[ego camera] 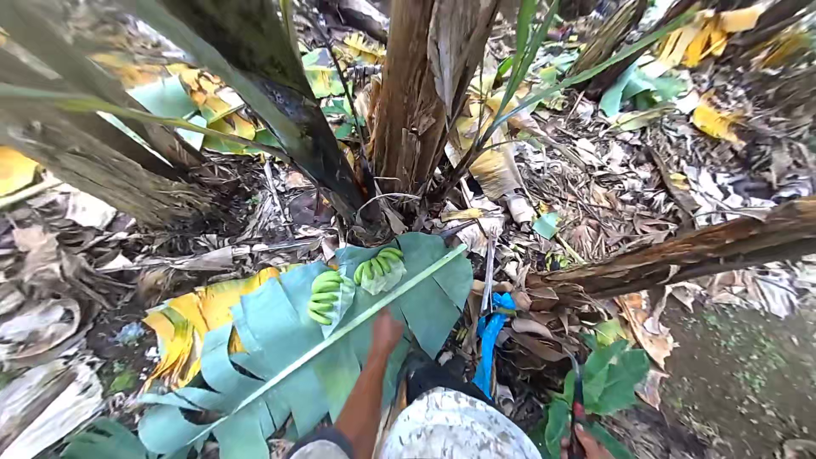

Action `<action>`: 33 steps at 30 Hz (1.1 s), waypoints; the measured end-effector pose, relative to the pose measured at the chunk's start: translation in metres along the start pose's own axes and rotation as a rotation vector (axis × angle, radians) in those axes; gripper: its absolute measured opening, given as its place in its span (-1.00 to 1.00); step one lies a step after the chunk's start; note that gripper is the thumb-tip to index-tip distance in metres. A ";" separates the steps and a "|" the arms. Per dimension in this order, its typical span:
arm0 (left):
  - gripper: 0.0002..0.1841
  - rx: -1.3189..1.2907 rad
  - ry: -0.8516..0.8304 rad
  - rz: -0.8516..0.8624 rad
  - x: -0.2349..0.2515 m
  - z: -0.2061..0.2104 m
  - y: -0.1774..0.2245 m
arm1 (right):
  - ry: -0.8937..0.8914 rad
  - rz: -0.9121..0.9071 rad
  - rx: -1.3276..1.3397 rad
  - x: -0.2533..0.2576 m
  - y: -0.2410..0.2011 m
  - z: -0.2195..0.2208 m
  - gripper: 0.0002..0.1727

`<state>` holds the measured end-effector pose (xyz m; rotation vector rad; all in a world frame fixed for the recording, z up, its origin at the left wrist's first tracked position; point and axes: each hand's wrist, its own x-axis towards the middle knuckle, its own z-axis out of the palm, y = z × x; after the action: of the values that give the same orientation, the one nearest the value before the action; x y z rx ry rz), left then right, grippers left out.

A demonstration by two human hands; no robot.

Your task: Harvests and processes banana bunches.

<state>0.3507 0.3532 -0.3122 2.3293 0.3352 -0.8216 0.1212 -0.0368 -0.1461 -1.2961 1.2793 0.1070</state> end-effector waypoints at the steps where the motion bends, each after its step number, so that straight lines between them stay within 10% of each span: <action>1: -0.27 -0.007 -0.038 0.146 0.003 0.004 0.052 | 0.006 -0.014 -0.004 -0.001 -0.004 0.002 -0.64; 9: -0.49 -0.106 0.184 1.619 -0.198 -0.077 0.471 | 0.005 -0.386 0.487 -0.050 -0.087 -0.015 -0.71; 13: -0.62 -0.190 0.319 2.363 -0.366 -0.112 0.562 | 0.082 -0.731 0.699 -0.094 -0.145 -0.039 -0.59; 17: -0.73 -0.152 0.471 2.761 -0.500 -0.104 0.602 | 0.246 -1.101 0.524 -0.127 -0.186 -0.067 -0.63; 21: -0.63 0.063 0.830 2.741 -0.580 -0.056 0.655 | 0.558 -1.218 0.262 -0.136 -0.230 -0.088 -0.62; 28: -0.34 0.463 1.208 2.079 -0.610 0.023 0.701 | 0.940 -1.367 -0.026 -0.134 -0.289 -0.107 -0.66; 33: -0.38 0.663 1.256 2.015 -0.601 0.019 0.684 | 0.637 -1.152 -0.070 -0.155 -0.323 -0.114 -0.46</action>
<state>0.1682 -0.1975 0.3899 1.8852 -1.7148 1.6207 0.2105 -0.1511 0.2013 -2.0297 0.8321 -1.1507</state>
